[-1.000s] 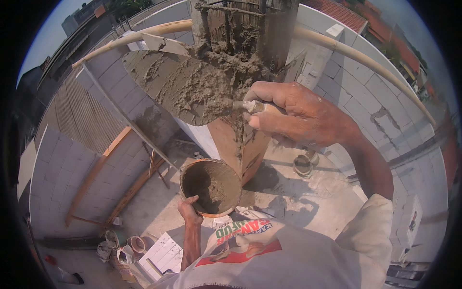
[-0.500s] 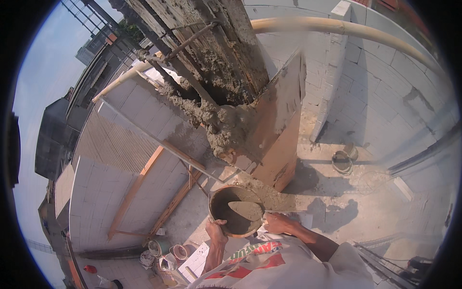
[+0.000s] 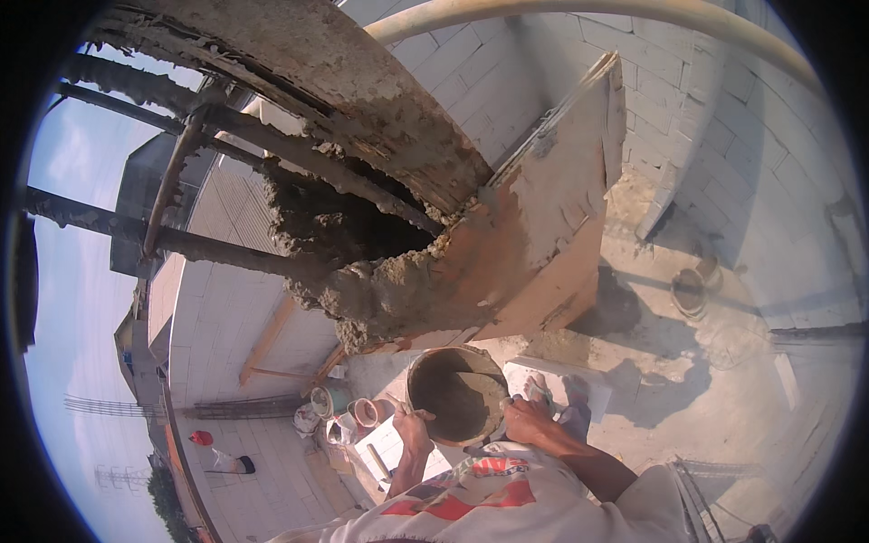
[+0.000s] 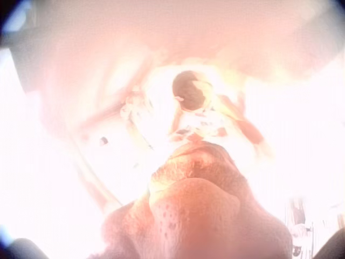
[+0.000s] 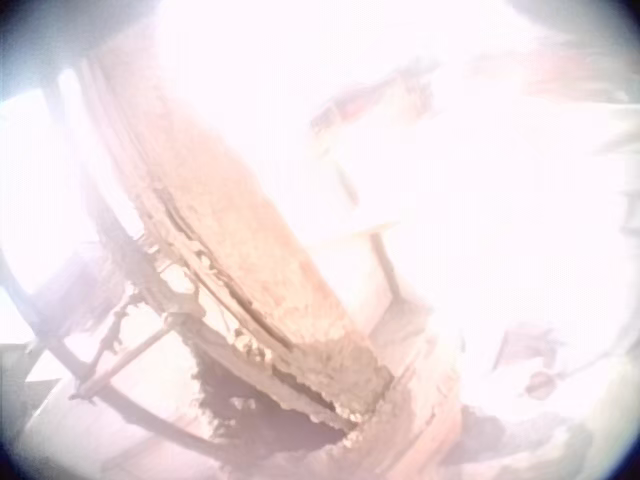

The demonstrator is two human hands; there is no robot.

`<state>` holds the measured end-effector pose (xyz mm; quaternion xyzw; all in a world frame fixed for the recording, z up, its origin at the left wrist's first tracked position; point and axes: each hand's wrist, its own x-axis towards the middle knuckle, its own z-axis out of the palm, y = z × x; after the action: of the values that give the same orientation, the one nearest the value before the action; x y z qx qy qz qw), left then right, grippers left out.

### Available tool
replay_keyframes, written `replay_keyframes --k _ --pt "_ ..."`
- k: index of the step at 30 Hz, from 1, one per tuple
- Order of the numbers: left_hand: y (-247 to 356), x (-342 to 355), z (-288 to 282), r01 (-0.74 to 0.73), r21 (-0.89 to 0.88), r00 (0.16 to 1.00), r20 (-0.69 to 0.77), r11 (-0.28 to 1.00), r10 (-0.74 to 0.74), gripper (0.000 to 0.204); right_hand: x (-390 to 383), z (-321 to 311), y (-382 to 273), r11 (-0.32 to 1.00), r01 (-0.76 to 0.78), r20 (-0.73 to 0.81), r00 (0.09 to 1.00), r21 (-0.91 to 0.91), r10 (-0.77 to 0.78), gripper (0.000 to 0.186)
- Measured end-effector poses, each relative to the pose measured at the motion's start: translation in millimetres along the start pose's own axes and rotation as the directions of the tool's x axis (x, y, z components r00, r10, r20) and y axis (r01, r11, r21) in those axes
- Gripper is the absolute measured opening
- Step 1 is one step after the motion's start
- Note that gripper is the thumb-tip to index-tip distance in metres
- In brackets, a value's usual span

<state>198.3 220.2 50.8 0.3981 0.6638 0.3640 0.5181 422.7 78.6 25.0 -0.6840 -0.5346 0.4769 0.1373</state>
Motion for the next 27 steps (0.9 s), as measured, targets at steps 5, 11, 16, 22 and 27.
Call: replay_keyframes --k 5,11,16,22,27 --pt "25 -16 9 -0.101 0.047 0.994 0.035 0.994 0.099 0.023 33 14 -7 0.942 0.161 -0.182 0.958 -0.294 -0.220 0.039" --pt "49 -11 3 -0.181 -0.151 0.982 0.026 0.972 0.187 0.024 45 -13 -26 0.713 0.387 -0.141 0.817 -0.584 -0.559 0.024" --pt "59 -18 1 -0.324 -0.130 0.945 0.002 0.937 0.327 0.024 17 -88 -57 0.667 0.228 -0.202 0.841 -0.710 -0.502 0.030" --pt "56 -40 12 -0.515 -0.105 0.857 -0.074 0.851 0.509 0.021 31 -100 -86 0.690 0.175 -0.127 0.923 -0.702 -0.363 0.037" --pt "59 -38 4 -0.524 -0.206 0.838 0.050 0.827 0.543 0.021 42 -136 -67 0.924 0.133 0.061 0.991 -0.358 -0.119 0.040"
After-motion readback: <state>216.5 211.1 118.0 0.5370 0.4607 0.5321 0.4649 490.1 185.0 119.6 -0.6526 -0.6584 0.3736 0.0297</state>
